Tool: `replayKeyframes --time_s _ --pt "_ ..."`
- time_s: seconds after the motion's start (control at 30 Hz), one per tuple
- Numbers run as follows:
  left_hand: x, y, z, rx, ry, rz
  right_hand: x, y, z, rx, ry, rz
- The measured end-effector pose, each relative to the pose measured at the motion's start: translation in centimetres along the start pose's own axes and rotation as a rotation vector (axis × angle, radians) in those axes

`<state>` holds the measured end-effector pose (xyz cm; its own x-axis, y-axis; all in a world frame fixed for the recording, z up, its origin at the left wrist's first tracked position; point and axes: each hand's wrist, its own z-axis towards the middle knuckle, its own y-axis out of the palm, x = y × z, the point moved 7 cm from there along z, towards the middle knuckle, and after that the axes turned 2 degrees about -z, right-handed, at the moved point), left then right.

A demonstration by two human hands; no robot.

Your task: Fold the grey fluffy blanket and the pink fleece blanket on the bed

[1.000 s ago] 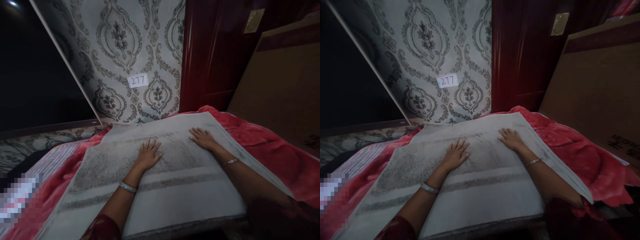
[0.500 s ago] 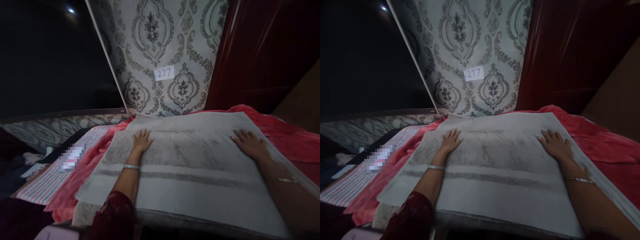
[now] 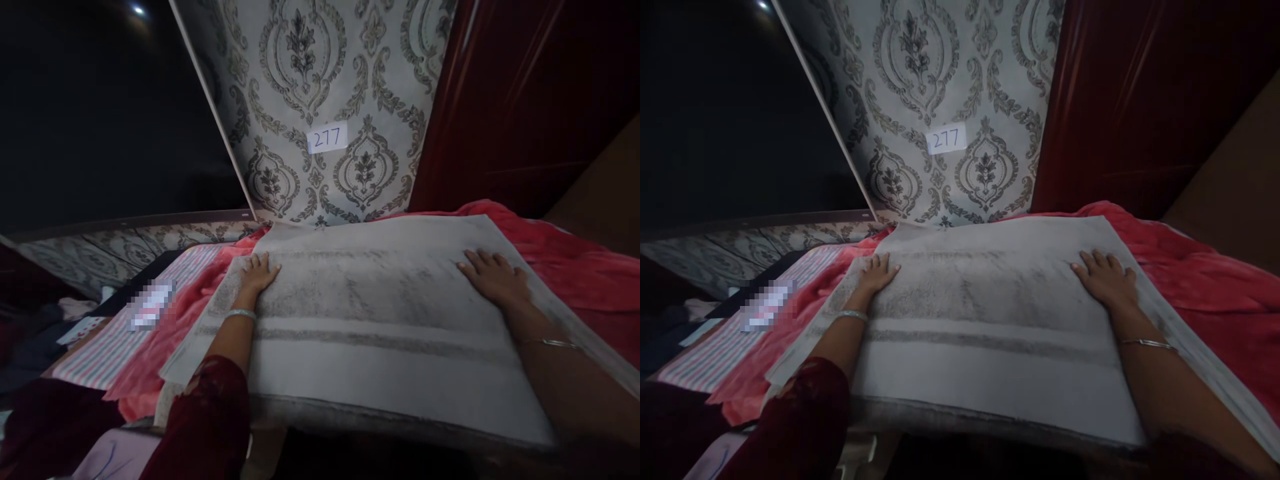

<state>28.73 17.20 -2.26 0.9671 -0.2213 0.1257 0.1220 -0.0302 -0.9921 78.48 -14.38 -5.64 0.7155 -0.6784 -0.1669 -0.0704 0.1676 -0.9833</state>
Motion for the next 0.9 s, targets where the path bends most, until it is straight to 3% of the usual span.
replayKeyframes --time_s 0.2,0.33,0.43,0.53,0.6,0.67,0.77,0.9 --pt "0.0 -0.9 -2.8 -0.095 0.101 0.073 -0.2 -0.4 -0.5 -0.015 0.011 0.025" --pt "3.6 0.1 -8.3 -0.084 0.423 0.113 -0.5 -1.6 -0.7 -0.031 0.042 0.039" --pt "6.7 1.7 -12.8 -0.112 0.666 0.107 -2.6 -2.6 -2.0 -0.013 0.052 0.05" --pt "8.8 3.4 -15.5 -0.115 0.773 0.093 -8.3 -2.3 -5.4 0.076 -0.207 -0.01" --pt "9.4 4.1 -16.3 -0.072 0.775 0.08 -12.1 -0.4 -8.5 0.063 -0.437 -0.049" --pt "9.6 4.4 -16.6 -0.019 0.763 0.064 -14.0 1.8 -11.2 0.029 -0.567 -0.061" --pt "9.3 4.4 -16.8 0.014 0.776 0.055 -13.4 3.4 -12.8 0.021 -0.593 -0.057" --pt "7.0 3.7 -17.0 0.012 0.757 0.072 -8.2 3.0 -12.4 0.034 -0.478 -0.069"
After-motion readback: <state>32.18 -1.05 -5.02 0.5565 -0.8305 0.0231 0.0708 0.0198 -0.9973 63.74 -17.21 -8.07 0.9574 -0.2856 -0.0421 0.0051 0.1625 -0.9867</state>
